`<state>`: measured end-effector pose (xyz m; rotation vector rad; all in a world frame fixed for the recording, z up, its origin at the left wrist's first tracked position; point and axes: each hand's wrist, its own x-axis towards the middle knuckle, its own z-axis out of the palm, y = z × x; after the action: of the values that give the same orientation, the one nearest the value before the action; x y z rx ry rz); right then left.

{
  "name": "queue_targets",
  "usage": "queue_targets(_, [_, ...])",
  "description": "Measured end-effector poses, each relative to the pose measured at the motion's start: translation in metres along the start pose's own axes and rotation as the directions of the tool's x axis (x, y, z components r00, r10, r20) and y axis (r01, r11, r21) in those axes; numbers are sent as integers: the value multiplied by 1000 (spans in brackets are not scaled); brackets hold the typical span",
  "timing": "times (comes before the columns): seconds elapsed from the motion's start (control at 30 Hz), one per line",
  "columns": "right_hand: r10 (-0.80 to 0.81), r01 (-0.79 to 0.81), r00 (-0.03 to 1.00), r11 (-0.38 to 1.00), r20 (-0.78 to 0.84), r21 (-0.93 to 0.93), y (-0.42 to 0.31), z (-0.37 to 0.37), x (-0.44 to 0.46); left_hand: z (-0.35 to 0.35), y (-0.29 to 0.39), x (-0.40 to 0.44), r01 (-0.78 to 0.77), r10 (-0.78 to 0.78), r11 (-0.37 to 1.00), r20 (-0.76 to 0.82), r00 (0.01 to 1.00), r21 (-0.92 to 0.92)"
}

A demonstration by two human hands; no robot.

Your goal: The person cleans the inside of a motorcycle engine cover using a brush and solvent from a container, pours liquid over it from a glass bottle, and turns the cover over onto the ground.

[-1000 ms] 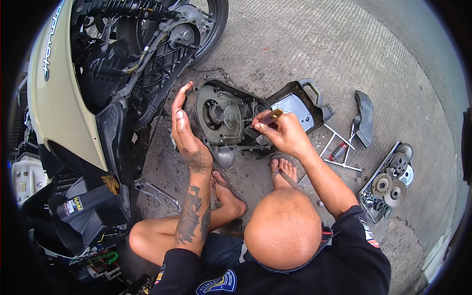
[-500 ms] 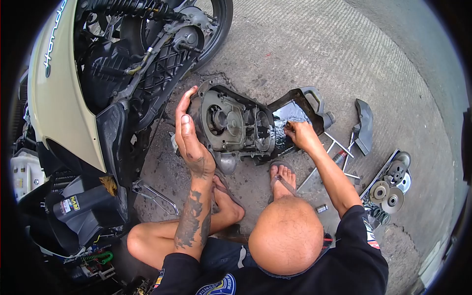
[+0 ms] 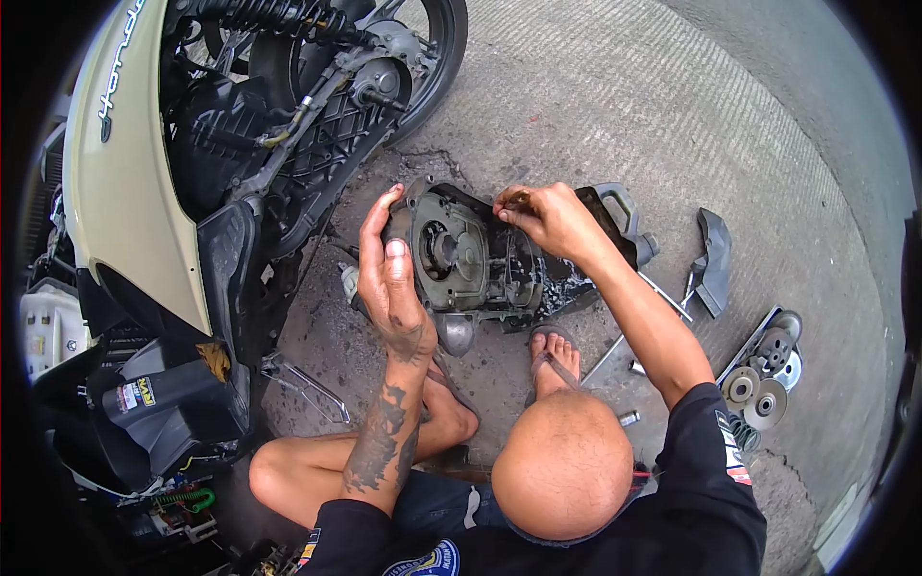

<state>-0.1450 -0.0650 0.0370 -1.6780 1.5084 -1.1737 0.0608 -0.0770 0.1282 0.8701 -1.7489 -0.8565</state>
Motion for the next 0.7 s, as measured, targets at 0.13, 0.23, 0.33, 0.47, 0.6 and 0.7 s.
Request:
queue_targets(0.13, [47,-46,998,998,-31,31,-11,5,-20,-1,-1,0,10,-10,999,1,1000,40])
queue_targets(0.23, [136,-117,973,987,-188,106,-18,21,-53,0,-1,0,23,-22,999,-10,1000,42])
queue_targets(0.33, [397,-163,811,859,-430,486,-17,41,-84,1,-14,-1,-74,73,997,-24,997,-22])
queue_targets(0.47, [147,61,870,915,-470,398,-25,54,-110,0,-12,-2,-66,66,998,-40,997,-4])
queue_targets(0.6, [439,-254,826,849,-352,463,-24,43,-96,-2,-21,-2,-109,109,994,-32,993,12])
queue_targets(0.7, [252,-84,852,931,-459,356,-20,36,-88,-3,-11,-1,18,-20,999,-39,999,-50])
